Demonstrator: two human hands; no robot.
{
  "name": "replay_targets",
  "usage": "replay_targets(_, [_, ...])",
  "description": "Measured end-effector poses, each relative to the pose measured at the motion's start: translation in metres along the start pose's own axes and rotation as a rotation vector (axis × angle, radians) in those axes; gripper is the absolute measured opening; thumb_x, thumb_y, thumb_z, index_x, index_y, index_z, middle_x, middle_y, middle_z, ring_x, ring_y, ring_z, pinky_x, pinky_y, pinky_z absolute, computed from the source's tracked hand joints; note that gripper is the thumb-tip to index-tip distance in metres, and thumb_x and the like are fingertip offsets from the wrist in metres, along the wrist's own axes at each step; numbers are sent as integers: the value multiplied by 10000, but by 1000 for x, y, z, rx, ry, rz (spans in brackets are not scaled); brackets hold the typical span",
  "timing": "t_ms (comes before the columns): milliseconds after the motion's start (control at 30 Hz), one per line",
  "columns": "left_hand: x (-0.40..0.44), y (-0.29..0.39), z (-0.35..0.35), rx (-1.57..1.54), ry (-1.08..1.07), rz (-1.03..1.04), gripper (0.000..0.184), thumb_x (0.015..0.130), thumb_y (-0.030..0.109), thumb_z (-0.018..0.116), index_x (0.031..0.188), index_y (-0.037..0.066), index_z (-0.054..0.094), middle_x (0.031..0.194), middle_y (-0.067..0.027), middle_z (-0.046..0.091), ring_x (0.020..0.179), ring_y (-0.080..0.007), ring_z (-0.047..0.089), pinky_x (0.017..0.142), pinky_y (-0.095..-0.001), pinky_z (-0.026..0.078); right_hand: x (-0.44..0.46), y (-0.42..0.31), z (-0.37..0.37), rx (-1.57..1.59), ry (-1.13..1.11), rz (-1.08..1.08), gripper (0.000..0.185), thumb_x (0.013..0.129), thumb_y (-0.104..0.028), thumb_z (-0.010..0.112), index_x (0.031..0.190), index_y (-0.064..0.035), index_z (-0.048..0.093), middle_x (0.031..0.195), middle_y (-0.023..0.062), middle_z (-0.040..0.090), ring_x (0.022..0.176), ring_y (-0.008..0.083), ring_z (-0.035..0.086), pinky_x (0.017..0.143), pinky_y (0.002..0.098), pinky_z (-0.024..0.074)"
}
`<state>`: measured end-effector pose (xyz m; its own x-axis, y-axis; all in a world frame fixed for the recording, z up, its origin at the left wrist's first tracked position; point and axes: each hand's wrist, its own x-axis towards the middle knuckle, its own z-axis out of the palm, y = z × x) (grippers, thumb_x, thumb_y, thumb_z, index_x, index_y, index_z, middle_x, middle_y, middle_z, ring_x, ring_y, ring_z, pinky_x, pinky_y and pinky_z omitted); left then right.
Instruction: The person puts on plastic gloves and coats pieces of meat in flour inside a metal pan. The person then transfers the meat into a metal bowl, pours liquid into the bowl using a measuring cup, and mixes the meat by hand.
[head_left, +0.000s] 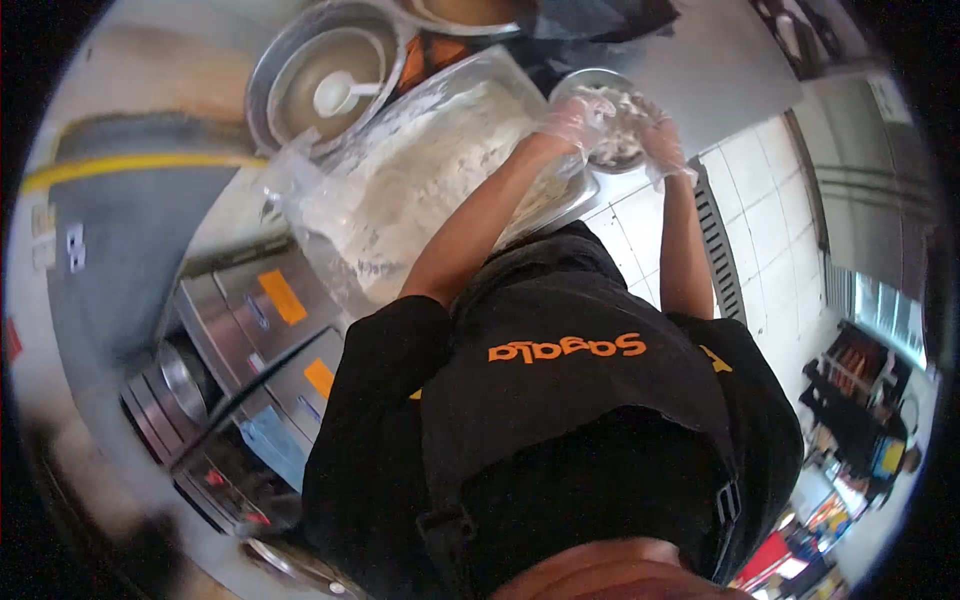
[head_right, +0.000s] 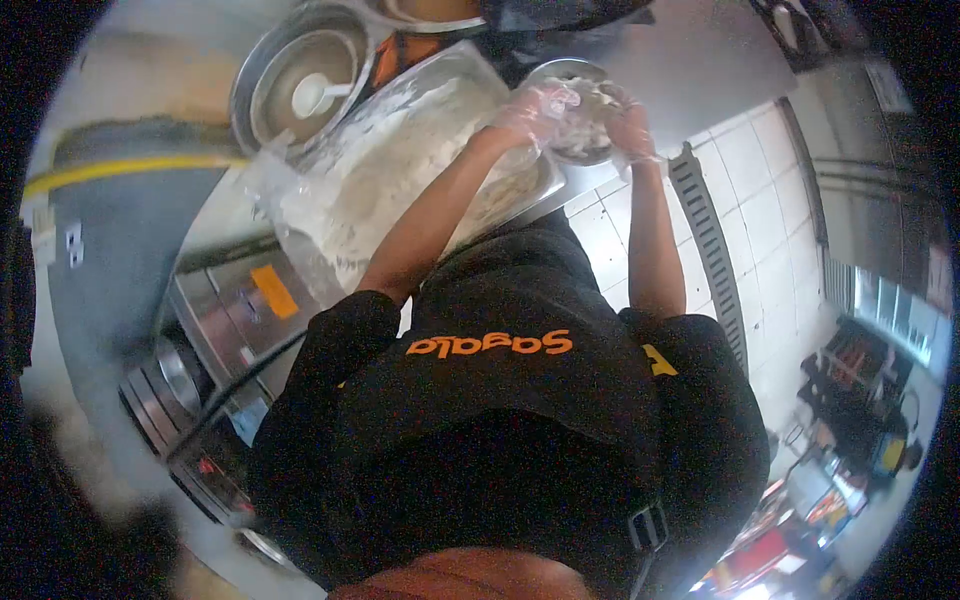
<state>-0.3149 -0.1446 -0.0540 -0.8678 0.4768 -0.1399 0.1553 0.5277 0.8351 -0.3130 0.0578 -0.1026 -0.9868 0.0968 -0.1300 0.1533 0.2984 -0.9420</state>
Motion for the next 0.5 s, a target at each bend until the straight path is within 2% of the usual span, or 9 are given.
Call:
replay_targets(67, [-18,-29,-3,-137,177,217,345,696,79,632,1036,52,583,1036,-95,594,930,-187,568,836,-285,447,8,-4,10,-92,35,-156,388,722,-94,626,1078,29,536,976,118,604,878,178,566,792,279,441])
replay_targets(100, [-34,-38,-13,-715,68,135,301,709,38,625,1006,15,583,1001,-69,607,902,-135,571,814,-252,451,8,-6,14,-139,58,-228,389,723,-105,627,1077,29,536,980,121,602,879,178,566,798,278,439])
replay_targets(200, [-83,-39,-29,-437,259,89,252,738,74,583,986,31,594,997,-62,614,886,-145,582,820,-252,456,23,-5,36,-59,108,-274,388,720,-125,631,1082,-8,550,998,122,603,904,180,568,811,275,435])
replay_targets(233, [-103,-24,-40,-597,274,-23,256,718,63,617,973,38,601,983,-55,613,876,-131,575,801,-252,463,16,-30,46,-8,58,-204,366,721,-140,647,1060,-25,569,1020,111,605,925,183,574,814,266,438])
replay_targets(333, [-136,-47,-49,-444,390,-62,261,698,53,635,956,40,605,951,-57,618,843,-125,575,782,-252,469,14,-62,66,-115,-70,-300,316,731,-150,649,1019,-33,593,1039,99,604,901,164,582,778,254,450])
replay_targets(367, [-148,-64,-49,-540,452,-126,269,684,41,637,951,43,606,933,-48,618,831,-125,574,778,-252,469,15,-60,77,-84,-72,-357,286,741,-178,643,986,-33,610,1000,90,620,848,152,592,740,253,459])
replay_targets(400, [-161,-83,-49,-632,513,-193,279,669,29,639,946,46,607,915,-38,619,818,-125,574,775,-252,469,9,-67,86,-138,-133,-303,293,742,-193,642,986,-34,611,987,98,623,845,151,594,739,256,460])
replay_targets(467, [-185,-113,-52,-566,630,-230,245,680,49,614,925,50,611,885,-63,613,792,-158,581,734,-264,474,-8,-84,105,-240,-260,-195,308,745,-224,641,985,-35,612,961,113,630,840,149,597,737,261,461])
replay_targets(500, [-198,-132,-53,-378,642,-300,248,685,61,603,933,48,607,891,-80,607,803,-176,579,729,-272,471,-10,-81,117,-274,-351,-171,301,757,-217,625,994,-33,605,957,115,627,854,154,592,740,267,458])
